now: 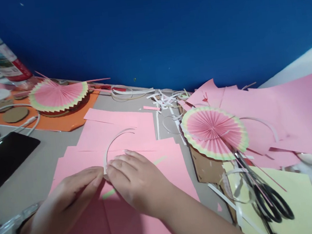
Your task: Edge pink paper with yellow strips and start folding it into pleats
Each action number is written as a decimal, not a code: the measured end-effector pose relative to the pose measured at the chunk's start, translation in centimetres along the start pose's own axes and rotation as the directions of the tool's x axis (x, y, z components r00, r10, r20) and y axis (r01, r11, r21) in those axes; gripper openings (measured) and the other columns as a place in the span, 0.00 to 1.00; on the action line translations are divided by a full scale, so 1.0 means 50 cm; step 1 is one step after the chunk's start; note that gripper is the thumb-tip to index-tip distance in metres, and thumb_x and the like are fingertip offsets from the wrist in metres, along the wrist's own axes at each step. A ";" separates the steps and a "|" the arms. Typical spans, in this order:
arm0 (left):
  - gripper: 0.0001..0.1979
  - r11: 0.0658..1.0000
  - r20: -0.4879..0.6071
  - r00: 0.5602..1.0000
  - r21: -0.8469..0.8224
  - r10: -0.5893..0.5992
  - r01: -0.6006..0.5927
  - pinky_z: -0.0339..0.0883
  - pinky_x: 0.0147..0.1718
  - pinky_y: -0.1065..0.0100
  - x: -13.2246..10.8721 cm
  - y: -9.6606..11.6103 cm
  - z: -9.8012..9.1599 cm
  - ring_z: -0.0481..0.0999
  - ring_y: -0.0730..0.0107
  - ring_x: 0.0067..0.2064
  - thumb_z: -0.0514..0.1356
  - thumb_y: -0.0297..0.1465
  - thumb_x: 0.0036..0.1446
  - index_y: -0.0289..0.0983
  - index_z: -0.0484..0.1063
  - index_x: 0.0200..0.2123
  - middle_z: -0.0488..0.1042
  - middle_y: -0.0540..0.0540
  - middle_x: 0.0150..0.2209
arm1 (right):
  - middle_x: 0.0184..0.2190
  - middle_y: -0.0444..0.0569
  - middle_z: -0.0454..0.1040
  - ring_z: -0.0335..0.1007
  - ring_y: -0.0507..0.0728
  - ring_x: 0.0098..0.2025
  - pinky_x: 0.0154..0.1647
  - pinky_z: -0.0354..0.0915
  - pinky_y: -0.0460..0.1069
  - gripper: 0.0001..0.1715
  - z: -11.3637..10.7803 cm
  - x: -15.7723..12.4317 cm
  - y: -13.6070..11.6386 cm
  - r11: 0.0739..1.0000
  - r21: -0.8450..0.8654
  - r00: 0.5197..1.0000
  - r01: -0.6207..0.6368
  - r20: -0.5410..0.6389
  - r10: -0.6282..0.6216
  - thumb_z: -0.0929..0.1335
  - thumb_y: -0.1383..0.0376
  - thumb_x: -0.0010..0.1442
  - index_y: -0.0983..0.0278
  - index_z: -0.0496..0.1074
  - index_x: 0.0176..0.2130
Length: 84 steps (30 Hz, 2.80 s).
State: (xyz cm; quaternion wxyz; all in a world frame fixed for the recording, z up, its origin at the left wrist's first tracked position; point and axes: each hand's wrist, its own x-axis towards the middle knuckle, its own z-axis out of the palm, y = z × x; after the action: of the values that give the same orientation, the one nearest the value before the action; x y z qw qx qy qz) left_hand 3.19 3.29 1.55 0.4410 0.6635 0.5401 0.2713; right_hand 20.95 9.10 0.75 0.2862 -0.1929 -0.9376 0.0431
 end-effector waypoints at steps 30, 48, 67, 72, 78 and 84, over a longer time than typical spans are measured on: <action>0.12 0.993 -0.002 0.997 0.089 0.081 -0.081 0.60 0.37 0.72 -0.007 -0.006 0.004 0.64 0.76 0.31 0.44 0.26 0.65 0.39 0.56 0.27 0.64 0.54 0.28 | 0.42 0.53 0.77 0.71 0.57 0.46 0.51 0.62 0.54 0.17 0.001 -0.004 0.003 1.000 0.018 0.999 0.011 0.031 -0.012 0.57 0.72 0.63 0.72 0.71 0.43; 0.12 0.993 -0.008 0.997 0.088 0.083 -0.082 0.60 0.36 0.72 -0.003 0.001 0.004 0.64 0.76 0.31 0.44 0.25 0.64 0.39 0.57 0.27 0.64 0.54 0.28 | 0.39 0.53 0.77 0.70 0.56 0.44 0.50 0.63 0.51 0.16 -0.002 0.001 0.002 0.999 0.025 1.000 0.026 -0.003 -0.026 0.57 0.72 0.63 0.73 0.72 0.41; 0.12 0.994 0.000 0.997 0.070 0.083 -0.083 0.60 0.36 0.72 -0.003 0.002 0.003 0.65 0.75 0.31 0.44 0.26 0.65 0.39 0.57 0.28 0.64 0.54 0.28 | 0.39 0.53 0.77 0.70 0.56 0.43 0.51 0.62 0.51 0.15 -0.002 0.002 0.005 0.999 0.026 1.000 0.030 0.000 -0.030 0.58 0.72 0.63 0.73 0.71 0.40; 0.12 0.995 0.007 0.998 0.070 0.066 -0.066 0.60 0.37 0.72 -0.004 -0.001 0.003 0.65 0.76 0.31 0.44 0.26 0.65 0.39 0.56 0.28 0.64 0.54 0.28 | 0.37 0.54 0.77 0.70 0.56 0.42 0.51 0.62 0.51 0.15 -0.002 0.003 0.002 0.999 0.023 0.999 0.034 -0.020 -0.033 0.58 0.72 0.63 0.73 0.72 0.39; 0.12 0.995 0.017 0.999 0.081 0.050 -0.052 0.60 0.36 0.71 -0.006 0.000 0.003 0.65 0.75 0.32 0.44 0.27 0.65 0.39 0.58 0.28 0.65 0.53 0.29 | 0.38 0.53 0.77 0.70 0.56 0.42 0.51 0.63 0.51 0.15 -0.002 0.003 0.001 1.000 0.017 1.000 0.023 -0.011 -0.023 0.58 0.72 0.63 0.73 0.72 0.40; 0.12 0.995 0.020 0.998 0.068 0.065 -0.066 0.60 0.36 0.71 -0.007 0.001 0.001 0.65 0.75 0.31 0.44 0.26 0.65 0.39 0.57 0.28 0.65 0.54 0.28 | 0.37 0.54 0.77 0.70 0.56 0.43 0.51 0.63 0.51 0.15 -0.002 0.005 0.002 1.000 0.014 1.000 0.022 -0.014 -0.021 0.58 0.72 0.63 0.73 0.72 0.40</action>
State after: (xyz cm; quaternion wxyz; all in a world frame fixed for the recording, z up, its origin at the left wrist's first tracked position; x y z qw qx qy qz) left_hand 3.15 2.93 1.61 0.4134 0.6979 0.5234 0.2610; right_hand 20.84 9.27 0.92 0.2945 -0.1810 -0.9373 0.0451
